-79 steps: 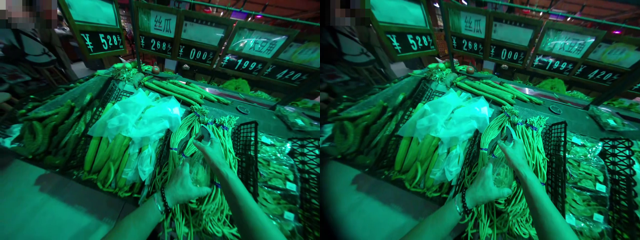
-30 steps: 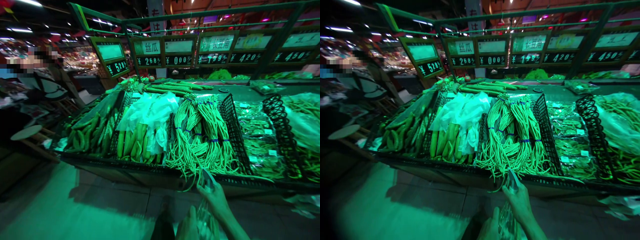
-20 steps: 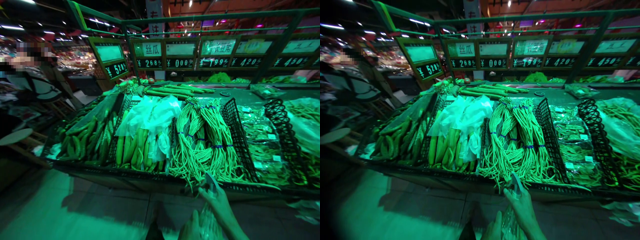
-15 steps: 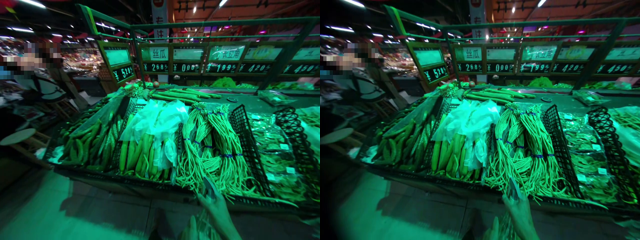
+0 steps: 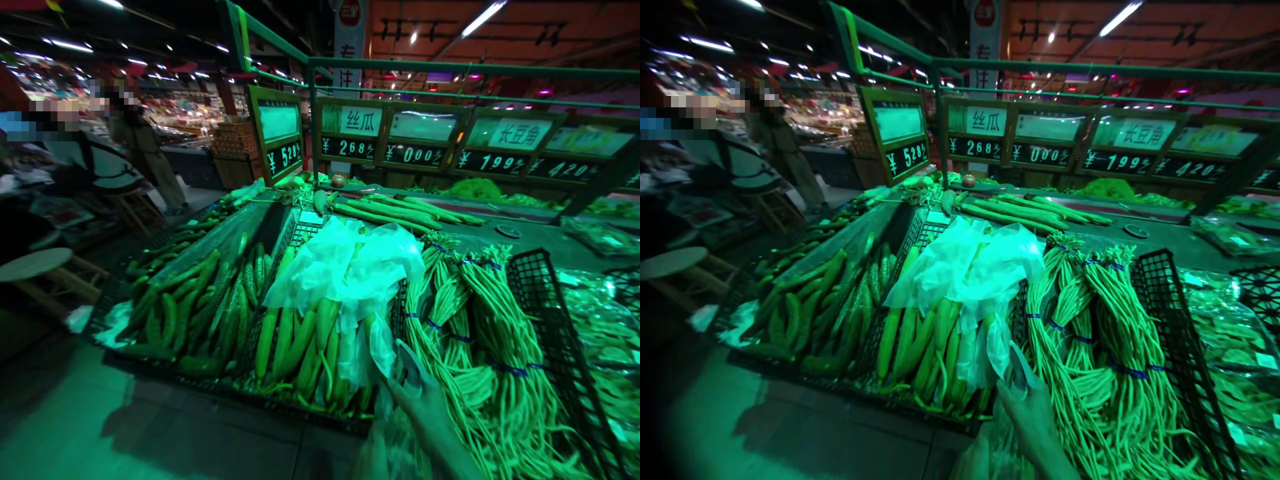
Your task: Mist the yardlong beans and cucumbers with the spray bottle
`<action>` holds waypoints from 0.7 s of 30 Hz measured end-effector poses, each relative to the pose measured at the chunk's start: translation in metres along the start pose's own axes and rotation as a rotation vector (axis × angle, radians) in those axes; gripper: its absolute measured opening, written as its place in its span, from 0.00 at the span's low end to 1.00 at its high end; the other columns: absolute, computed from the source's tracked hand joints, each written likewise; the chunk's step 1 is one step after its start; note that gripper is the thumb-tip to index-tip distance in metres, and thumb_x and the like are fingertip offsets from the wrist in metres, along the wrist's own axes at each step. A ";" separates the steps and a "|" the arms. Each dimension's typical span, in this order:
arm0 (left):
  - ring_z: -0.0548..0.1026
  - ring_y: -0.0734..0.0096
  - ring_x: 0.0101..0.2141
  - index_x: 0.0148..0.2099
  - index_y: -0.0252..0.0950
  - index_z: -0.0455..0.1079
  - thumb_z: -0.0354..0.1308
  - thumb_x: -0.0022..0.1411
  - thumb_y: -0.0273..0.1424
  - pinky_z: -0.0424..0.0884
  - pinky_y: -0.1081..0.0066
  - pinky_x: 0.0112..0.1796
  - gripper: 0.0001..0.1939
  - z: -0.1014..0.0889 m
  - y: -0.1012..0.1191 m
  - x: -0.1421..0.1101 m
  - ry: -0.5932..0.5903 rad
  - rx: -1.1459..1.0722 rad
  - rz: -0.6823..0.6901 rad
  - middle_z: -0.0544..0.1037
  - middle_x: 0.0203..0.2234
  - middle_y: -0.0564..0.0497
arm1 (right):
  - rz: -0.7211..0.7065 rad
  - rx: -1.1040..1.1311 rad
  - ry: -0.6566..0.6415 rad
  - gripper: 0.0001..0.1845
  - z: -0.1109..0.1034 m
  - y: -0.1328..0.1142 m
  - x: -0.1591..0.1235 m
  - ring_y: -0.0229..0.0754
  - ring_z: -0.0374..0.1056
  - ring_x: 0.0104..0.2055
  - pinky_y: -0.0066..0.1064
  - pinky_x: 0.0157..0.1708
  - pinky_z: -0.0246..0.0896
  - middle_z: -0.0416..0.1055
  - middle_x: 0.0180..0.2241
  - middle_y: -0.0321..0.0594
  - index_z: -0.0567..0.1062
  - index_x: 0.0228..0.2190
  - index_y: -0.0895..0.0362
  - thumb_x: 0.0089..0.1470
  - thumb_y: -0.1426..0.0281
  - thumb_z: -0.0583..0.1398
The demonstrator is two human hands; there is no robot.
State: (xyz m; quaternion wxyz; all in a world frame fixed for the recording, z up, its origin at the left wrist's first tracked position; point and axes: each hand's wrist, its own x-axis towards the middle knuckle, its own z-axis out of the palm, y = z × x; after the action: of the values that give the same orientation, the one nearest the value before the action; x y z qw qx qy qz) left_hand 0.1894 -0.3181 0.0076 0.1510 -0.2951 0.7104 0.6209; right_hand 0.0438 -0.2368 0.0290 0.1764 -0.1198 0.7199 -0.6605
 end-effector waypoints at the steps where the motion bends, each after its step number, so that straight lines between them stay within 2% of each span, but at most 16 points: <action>1: 0.87 0.40 0.56 0.73 0.41 0.71 0.60 0.67 0.50 0.81 0.46 0.62 0.37 -0.010 0.008 0.003 -0.004 -0.008 -0.014 0.91 0.53 0.40 | -0.016 -0.014 -0.007 0.47 0.005 -0.007 0.008 0.57 0.78 0.60 0.44 0.57 0.77 0.83 0.58 0.46 0.74 0.70 0.51 0.53 0.52 0.75; 3: 0.85 0.37 0.59 0.70 0.42 0.73 0.62 0.64 0.53 0.78 0.43 0.66 0.37 -0.031 0.026 0.008 -0.005 -0.008 -0.032 0.89 0.57 0.39 | -0.079 -0.033 -0.014 0.43 0.014 -0.025 0.026 0.54 0.80 0.54 0.40 0.51 0.78 0.84 0.50 0.44 0.76 0.66 0.52 0.53 0.52 0.75; 5: 0.78 0.29 0.67 0.71 0.41 0.71 0.73 0.52 0.53 0.72 0.38 0.71 0.48 -0.052 0.045 0.010 0.006 0.025 0.024 0.84 0.64 0.36 | -0.151 -0.060 -0.021 0.35 0.024 -0.047 0.044 0.50 0.78 0.45 0.37 0.45 0.77 0.82 0.42 0.39 0.79 0.60 0.53 0.55 0.53 0.74; 7: 0.71 0.24 0.71 0.74 0.40 0.67 0.82 0.37 0.49 0.68 0.36 0.73 0.63 -0.072 0.065 0.010 0.015 0.062 0.172 0.78 0.69 0.34 | -0.183 -0.099 -0.033 0.27 0.035 -0.068 0.063 0.47 0.76 0.42 0.36 0.43 0.74 0.80 0.41 0.38 0.80 0.53 0.53 0.56 0.54 0.73; 8: 0.72 0.26 0.70 0.73 0.41 0.67 0.84 0.35 0.47 0.70 0.37 0.72 0.64 -0.083 0.076 0.010 0.010 0.063 0.274 0.78 0.69 0.36 | -0.187 -0.118 -0.046 0.25 0.040 -0.079 0.073 0.47 0.76 0.42 0.35 0.43 0.72 0.80 0.41 0.38 0.80 0.50 0.53 0.56 0.54 0.73; 10: 0.76 0.31 0.67 0.72 0.42 0.69 0.84 0.37 0.45 0.73 0.40 0.71 0.60 -0.102 0.094 0.014 0.020 0.047 0.409 0.81 0.65 0.38 | -0.210 -0.127 -0.060 0.24 0.050 -0.097 0.093 0.46 0.74 0.41 0.36 0.42 0.69 0.80 0.40 0.37 0.79 0.46 0.54 0.55 0.53 0.73; 12: 0.78 0.34 0.64 0.72 0.42 0.67 0.84 0.41 0.45 0.75 0.40 0.69 0.58 -0.119 0.107 0.023 0.036 0.035 0.458 0.81 0.64 0.39 | -0.242 -0.111 -0.048 0.23 0.059 -0.110 0.113 0.43 0.70 0.36 0.35 0.39 0.65 0.76 0.34 0.33 0.79 0.43 0.55 0.53 0.53 0.74; 15: 0.73 0.32 0.68 0.78 0.42 0.58 0.84 0.42 0.43 0.72 0.37 0.71 0.65 -0.137 0.117 0.041 0.095 0.010 0.509 0.73 0.72 0.36 | -0.270 -0.092 0.021 0.20 0.071 -0.123 0.142 0.39 0.64 0.31 0.35 0.35 0.60 0.70 0.29 0.30 0.77 0.36 0.54 0.49 0.56 0.74; 18: 0.68 0.34 0.74 0.79 0.43 0.55 0.85 0.43 0.39 0.66 0.38 0.75 0.66 -0.150 0.122 0.055 0.182 -0.062 0.582 0.69 0.75 0.37 | -0.307 -0.041 0.090 0.20 0.081 -0.133 0.164 0.42 0.69 0.35 0.37 0.39 0.64 0.75 0.33 0.34 0.78 0.37 0.54 0.46 0.58 0.75; 21: 0.73 0.40 0.71 0.75 0.44 0.61 0.85 0.46 0.39 0.71 0.42 0.72 0.58 -0.159 0.124 0.061 0.207 -0.154 0.599 0.76 0.70 0.42 | -0.314 -0.030 0.082 0.21 0.092 -0.140 0.178 0.47 0.74 0.41 0.41 0.46 0.68 0.79 0.37 0.39 0.80 0.37 0.54 0.44 0.57 0.75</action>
State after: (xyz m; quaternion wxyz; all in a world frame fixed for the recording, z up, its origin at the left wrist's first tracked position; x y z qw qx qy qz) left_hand 0.0911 -0.4798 0.0997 -0.1338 -0.1451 0.7283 0.6563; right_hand -0.0890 -0.4065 0.1449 0.0398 -0.2064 0.7088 -0.6733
